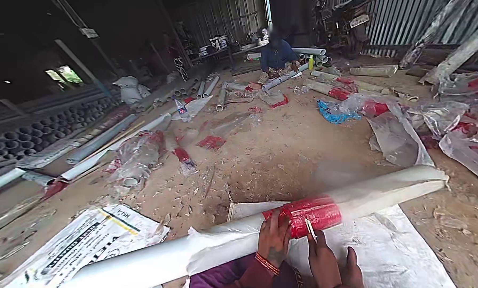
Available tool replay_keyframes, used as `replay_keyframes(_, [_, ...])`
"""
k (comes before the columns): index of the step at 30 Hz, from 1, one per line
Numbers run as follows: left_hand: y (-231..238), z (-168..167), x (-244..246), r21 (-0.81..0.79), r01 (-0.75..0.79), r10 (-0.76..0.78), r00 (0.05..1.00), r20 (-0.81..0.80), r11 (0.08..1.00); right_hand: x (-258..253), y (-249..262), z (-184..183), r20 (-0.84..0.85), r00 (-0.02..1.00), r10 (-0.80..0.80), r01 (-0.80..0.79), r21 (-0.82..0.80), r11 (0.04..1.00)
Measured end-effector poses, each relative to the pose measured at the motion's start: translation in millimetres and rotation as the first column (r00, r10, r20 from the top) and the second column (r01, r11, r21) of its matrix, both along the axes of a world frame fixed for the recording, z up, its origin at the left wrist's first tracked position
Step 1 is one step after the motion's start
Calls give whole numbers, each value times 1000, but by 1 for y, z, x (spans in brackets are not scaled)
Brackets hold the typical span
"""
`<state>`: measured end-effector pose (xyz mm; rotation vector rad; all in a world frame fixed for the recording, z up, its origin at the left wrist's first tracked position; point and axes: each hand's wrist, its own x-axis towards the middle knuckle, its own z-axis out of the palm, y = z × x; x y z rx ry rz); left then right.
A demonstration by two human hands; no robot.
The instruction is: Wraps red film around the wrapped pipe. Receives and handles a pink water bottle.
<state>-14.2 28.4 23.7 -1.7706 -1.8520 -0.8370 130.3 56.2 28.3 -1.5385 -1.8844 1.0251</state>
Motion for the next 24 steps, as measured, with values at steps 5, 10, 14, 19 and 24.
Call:
replay_keyframes(5, [-4,-12,-1,34,0,5,991,-136,999,-5,-1,-11,-89,996,21,-19,31,999])
replay_keyframes(10, [-9,-27,-1,119,31,-1,970,-243,992,-7,4,-20,-146,989,-27,24,-27,999])
replay_keyframes(14, [-10,-29,-1,146,42,-3,965,-261,988,-5,4,-11,-135,991,-19,4,-107,994])
replay_keyframes(19, [-9,-27,-1,161,79,-43,975,-216,984,-4,4,-13,-140,990,-10,-3,-89,996])
replay_keyframes(24, [-8,-27,-2,166,108,-75,978,-193,980,-5,5,-12,-124,992,-15,2,-106,994])
